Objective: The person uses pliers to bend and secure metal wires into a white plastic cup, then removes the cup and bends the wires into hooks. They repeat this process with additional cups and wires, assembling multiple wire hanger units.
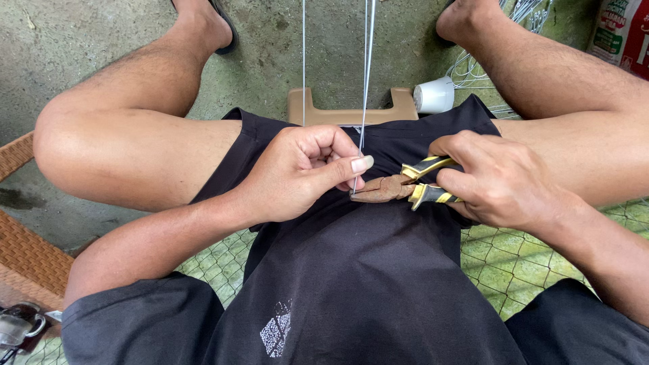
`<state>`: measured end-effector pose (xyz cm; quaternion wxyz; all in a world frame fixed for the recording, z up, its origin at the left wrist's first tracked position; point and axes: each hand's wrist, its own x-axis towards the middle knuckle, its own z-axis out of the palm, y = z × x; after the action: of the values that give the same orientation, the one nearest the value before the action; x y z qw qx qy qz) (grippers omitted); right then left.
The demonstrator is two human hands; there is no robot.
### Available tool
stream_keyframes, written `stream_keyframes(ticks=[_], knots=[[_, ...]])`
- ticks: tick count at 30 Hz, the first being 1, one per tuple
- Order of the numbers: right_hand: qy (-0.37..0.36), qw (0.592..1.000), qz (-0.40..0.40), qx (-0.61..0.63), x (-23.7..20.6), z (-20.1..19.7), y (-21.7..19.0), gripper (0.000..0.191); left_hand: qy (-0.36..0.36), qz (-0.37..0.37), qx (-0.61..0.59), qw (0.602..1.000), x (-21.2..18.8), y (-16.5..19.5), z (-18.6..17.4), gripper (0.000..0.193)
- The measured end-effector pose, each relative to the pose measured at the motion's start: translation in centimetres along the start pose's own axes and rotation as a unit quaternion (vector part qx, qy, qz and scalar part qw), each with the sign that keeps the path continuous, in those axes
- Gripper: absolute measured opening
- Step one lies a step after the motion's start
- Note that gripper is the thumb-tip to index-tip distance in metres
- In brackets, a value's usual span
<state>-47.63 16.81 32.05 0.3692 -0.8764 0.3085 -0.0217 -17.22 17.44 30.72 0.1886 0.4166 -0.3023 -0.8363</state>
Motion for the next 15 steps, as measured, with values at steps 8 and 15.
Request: stream_keyframes(ticks=[8,15], knots=[[0.144,0.964,-0.107,-0.194,1.7,-0.4,0.4,0.033,-0.008,0.028,-0.003,1.000,-0.1,-0.4,-0.2,0.015],[0.029,0.999,-0.013,-0.005,0.5,-0.9,-0.1,0.031,0.001,0.020,-0.023,1.000,-0.2,-0.8,-0.8,0.015]])
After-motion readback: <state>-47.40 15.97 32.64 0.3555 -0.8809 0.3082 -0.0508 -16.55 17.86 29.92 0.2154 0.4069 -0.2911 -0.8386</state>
